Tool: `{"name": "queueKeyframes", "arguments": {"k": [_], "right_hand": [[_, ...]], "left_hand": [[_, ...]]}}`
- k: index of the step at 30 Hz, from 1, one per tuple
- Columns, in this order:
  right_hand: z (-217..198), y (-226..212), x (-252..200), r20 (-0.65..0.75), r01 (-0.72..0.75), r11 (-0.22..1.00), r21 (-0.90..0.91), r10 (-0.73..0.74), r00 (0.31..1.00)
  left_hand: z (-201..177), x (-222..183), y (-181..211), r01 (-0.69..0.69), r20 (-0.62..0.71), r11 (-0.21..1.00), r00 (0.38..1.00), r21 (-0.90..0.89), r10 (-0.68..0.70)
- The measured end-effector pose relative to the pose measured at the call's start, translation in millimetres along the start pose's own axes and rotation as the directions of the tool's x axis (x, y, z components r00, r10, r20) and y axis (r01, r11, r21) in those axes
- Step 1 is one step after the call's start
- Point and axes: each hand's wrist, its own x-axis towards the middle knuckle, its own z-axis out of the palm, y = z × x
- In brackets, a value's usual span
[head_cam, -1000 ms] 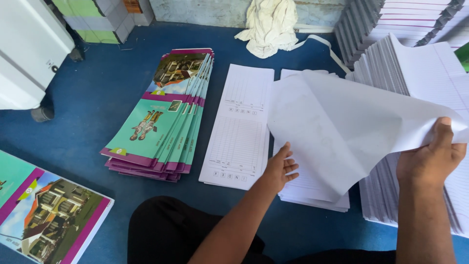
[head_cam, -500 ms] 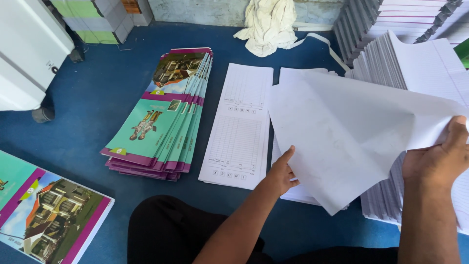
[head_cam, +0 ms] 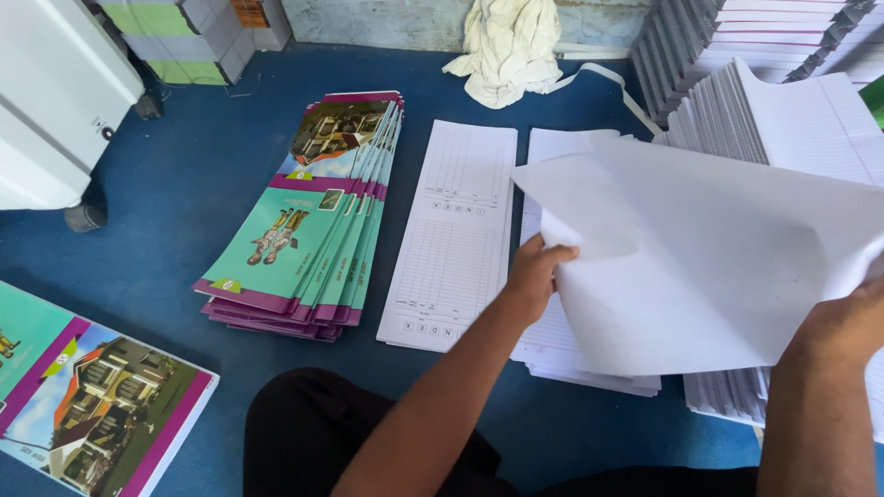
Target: The person sits on the floor and assembles books by inserting loose lined pages into printed covers. They repeatedly pick up a cover, open it, insert a stack of pages, and place the completed book onto a growing pile.
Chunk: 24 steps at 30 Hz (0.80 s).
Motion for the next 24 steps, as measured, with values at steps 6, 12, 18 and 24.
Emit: {"name": "queueKeyframes", "arguments": {"k": [6,12,18,24], "right_hand": [[5,-2,-1,-0.011,0.026,0.999,-0.035,-0.027,1.000],[19,8,-15,-0.090,0.119,0.985,-0.123,-0.131,0.987],[29,47,-34,-0.085,0.038,0.997,-0.063,-0.043,0.995],[58,86,-60,-0.181,-0.390,0.920,-0.033,0.378,0.908]], "left_hand": [[-9,17,38,-0.136,0.021,0.991,0.990,0.001,0.136],[-47,19,77,-0.163,-0.086,0.986,0.983,0.027,0.164],[-111,11,104,-0.178,-0.171,0.977,0.965,0.117,0.196],[-178,-2,109,-0.176,-0.254,0.940,0.933,0.293,0.254]]}}
